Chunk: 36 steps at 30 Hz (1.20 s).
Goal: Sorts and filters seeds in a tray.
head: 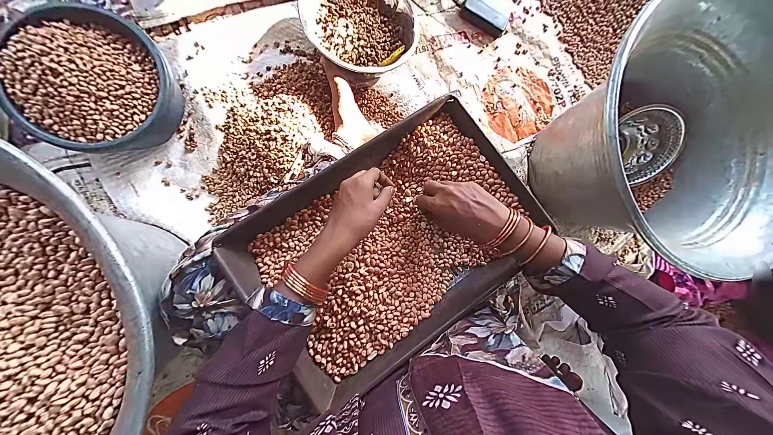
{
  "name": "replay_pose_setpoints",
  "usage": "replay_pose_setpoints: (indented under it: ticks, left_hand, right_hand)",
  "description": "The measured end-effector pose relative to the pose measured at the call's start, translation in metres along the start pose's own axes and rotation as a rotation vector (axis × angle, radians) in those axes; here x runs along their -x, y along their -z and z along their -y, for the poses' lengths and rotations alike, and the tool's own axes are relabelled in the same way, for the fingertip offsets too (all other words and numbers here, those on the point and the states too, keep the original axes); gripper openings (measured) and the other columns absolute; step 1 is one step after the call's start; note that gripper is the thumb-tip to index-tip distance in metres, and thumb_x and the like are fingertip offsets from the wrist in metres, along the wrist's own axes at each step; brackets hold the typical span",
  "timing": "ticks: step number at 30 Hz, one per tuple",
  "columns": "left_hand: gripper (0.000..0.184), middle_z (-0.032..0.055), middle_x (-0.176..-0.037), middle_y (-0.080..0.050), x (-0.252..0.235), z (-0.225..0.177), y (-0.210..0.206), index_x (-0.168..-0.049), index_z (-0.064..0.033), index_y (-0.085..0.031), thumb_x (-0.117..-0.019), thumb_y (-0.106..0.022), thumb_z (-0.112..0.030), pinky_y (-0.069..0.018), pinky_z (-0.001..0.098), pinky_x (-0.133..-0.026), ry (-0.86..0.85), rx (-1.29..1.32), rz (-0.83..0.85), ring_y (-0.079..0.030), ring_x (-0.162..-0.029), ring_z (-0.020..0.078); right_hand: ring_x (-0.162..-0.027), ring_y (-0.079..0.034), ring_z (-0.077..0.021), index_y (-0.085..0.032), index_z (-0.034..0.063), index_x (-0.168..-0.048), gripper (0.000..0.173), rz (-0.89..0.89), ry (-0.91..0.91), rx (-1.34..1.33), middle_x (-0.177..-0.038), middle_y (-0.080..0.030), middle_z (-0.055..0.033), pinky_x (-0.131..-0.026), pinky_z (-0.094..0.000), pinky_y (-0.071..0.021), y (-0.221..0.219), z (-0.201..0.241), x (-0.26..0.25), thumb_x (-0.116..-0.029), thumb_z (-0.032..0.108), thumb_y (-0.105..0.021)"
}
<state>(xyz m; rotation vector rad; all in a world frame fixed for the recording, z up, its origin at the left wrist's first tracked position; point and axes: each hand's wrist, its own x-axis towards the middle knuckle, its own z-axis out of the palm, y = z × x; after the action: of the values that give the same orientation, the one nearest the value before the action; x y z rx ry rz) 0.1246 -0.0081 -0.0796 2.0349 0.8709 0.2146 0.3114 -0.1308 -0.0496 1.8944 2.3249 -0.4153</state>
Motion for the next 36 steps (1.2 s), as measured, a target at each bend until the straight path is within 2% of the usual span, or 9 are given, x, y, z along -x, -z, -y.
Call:
replay_pose_setpoints:
  ticks: [4, 11, 16, 21, 24, 27, 31, 33, 36]
  left_hand:
    - [0.024, 0.0196, -0.102, -0.068, -0.025, -0.003, -0.016, -0.111, -0.0002, -0.070, -0.1035, -0.059, -0.020, -0.0549, 0.0553, -0.082, -0.101, -0.264, 0.093, -0.069, -0.094, 0.0371]
    - [0.020, 0.0211, -0.102, -0.067, -0.012, -0.013, -0.026, -0.109, 0.0003, -0.070, -0.1017, -0.063, -0.017, -0.0563, 0.0553, -0.076, -0.172, -0.407, 0.032, -0.069, -0.092, 0.0404]
    - [0.011, 0.0128, -0.089, -0.061, 0.002, -0.008, -0.011, -0.104, -0.0062, -0.061, -0.0988, -0.060, -0.016, -0.0502, 0.0435, -0.059, -0.057, 0.087, 0.001, -0.060, -0.070, 0.0258]
    - [0.032, 0.0024, -0.095, -0.068, -0.008, -0.018, -0.002, -0.107, -0.0108, -0.056, -0.1081, -0.025, -0.017, -0.0587, 0.0313, -0.079, 0.304, 1.131, 0.169, -0.069, -0.084, 0.0137]
    - [0.027, -0.0033, -0.085, -0.063, 0.005, -0.017, 0.013, -0.096, -0.0182, -0.062, -0.1077, -0.038, -0.024, -0.0503, 0.0190, -0.063, 0.349, 1.110, 0.090, -0.059, -0.069, 0.0052]
    - [0.023, -0.0064, -0.084, -0.062, 0.015, -0.015, 0.026, -0.098, -0.0210, -0.061, -0.1088, -0.040, -0.024, -0.0453, 0.0128, -0.054, 0.308, 1.053, -0.074, -0.055, -0.061, -0.0002]
    - [0.024, -0.0082, -0.082, -0.061, 0.026, -0.011, 0.046, -0.104, -0.0208, -0.062, -0.1097, -0.040, -0.025, -0.0444, 0.0113, -0.053, 0.205, 1.031, -0.222, -0.054, -0.059, -0.0019]
    - [0.023, -0.0093, -0.081, -0.059, 0.034, -0.006, 0.056, -0.106, -0.0201, -0.062, -0.1105, -0.040, -0.024, -0.0422, 0.0095, -0.051, 0.156, 0.952, -0.269, -0.051, -0.058, -0.0034]
    - [0.020, -0.0084, -0.078, -0.056, 0.047, 0.004, 0.061, -0.110, -0.0168, -0.063, -0.1097, -0.043, -0.019, -0.0365, 0.0093, -0.045, 0.095, 0.743, -0.303, -0.043, -0.050, -0.0031]
  right_hand:
    - [-0.078, -0.068, -0.0331, -0.070, 0.0058, -0.099, 0.009, 0.036, -0.018, -0.012, -0.098, -0.064, -0.0151, -0.056, -0.0460, -0.0535, -0.004, 0.000, -0.004, -0.0966, 0.009, -0.061]
    - [-0.082, -0.069, -0.0306, -0.068, 0.0047, -0.100, 0.012, 0.065, -0.033, -0.222, -0.096, -0.066, -0.0130, -0.066, -0.0486, -0.0551, 0.006, -0.018, 0.002, -0.0939, 0.014, -0.065]
    - [-0.071, -0.066, -0.0300, -0.066, 0.0050, -0.100, 0.012, -0.169, -0.080, -0.148, -0.087, -0.064, -0.0126, -0.059, -0.0477, -0.0533, 0.037, -0.017, 0.002, -0.0958, 0.016, -0.064]
    - [-0.073, -0.067, -0.0243, -0.071, 0.0076, -0.111, 0.017, -0.345, 0.087, -0.220, -0.093, -0.067, -0.0101, -0.063, -0.0420, -0.0552, 0.065, -0.006, -0.017, -0.1023, 0.013, -0.056]
    - [-0.079, -0.069, -0.0332, -0.070, 0.0074, -0.111, 0.024, -0.261, -0.058, -0.061, -0.097, -0.068, -0.0146, -0.065, -0.0490, -0.0552, 0.063, -0.012, -0.042, -0.1076, 0.018, -0.049]
    - [-0.089, -0.068, -0.0437, -0.059, -0.0018, -0.128, 0.027, 0.089, -0.269, 0.026, -0.114, -0.061, -0.0260, -0.071, -0.0547, -0.0550, 0.036, 0.007, -0.073, -0.1053, 0.012, -0.052]
    - [-0.100, -0.069, -0.0324, -0.061, 0.0008, -0.129, 0.030, 0.067, 0.154, -0.394, -0.115, -0.067, -0.0189, -0.086, -0.0480, -0.0553, 0.019, 0.021, -0.077, -0.1076, 0.017, -0.048]
    - [-0.090, -0.069, -0.0293, -0.063, 0.0058, -0.127, 0.028, -0.050, 0.156, -0.390, -0.109, -0.067, -0.0144, -0.076, -0.0468, -0.0573, 0.032, 0.018, -0.068, -0.1080, 0.016, -0.045]
    - [-0.080, -0.069, -0.0393, -0.063, 0.0026, -0.120, 0.023, -0.067, -0.210, -0.069, -0.105, -0.065, -0.0207, -0.063, -0.0528, -0.0549, 0.044, 0.008, -0.048, -0.1054, 0.015, -0.050]
